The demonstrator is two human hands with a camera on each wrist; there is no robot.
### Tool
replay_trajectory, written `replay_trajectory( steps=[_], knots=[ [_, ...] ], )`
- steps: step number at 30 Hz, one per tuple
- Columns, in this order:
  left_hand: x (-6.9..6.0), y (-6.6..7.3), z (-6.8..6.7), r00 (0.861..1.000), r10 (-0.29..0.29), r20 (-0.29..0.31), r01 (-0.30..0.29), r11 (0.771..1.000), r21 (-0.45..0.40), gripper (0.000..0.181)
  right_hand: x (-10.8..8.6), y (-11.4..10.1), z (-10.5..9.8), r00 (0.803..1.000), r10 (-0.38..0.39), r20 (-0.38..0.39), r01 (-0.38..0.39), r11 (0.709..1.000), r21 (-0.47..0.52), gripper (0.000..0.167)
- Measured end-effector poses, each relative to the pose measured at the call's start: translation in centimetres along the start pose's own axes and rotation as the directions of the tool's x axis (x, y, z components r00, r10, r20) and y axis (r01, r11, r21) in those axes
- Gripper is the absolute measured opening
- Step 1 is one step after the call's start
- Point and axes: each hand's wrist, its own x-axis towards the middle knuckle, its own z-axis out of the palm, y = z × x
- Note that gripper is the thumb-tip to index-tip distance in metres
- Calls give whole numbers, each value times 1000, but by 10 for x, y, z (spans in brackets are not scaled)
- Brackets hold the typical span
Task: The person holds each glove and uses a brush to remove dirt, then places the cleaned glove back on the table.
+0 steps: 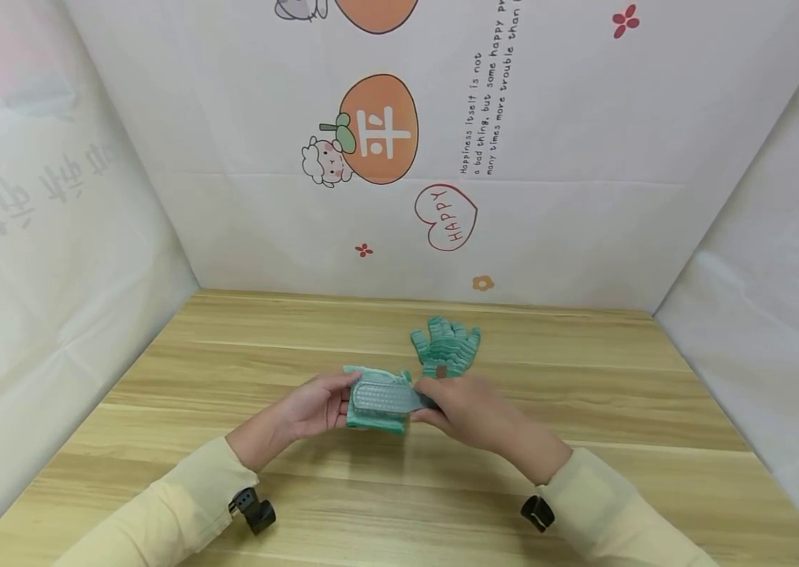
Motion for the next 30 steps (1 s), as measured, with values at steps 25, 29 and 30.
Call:
replay_trajectory(
  steps=[25, 29, 30],
  knots=[
    [-2, 3, 1, 1000, 13, 26, -14, 998, 56, 30, -23, 14, -12, 988, 144, 53, -146, 989, 31, 21],
    [-3, 5, 1, 1000, 8, 21, -10, 998, 57, 25, -23, 17, -13, 989, 142, 37, -143, 990, 10, 21],
    [-3, 5, 1, 1000, 8, 21, -9, 998, 57, 23, -23, 17, -13, 989, 144, 32, -144, 990, 6, 20]
  ],
)
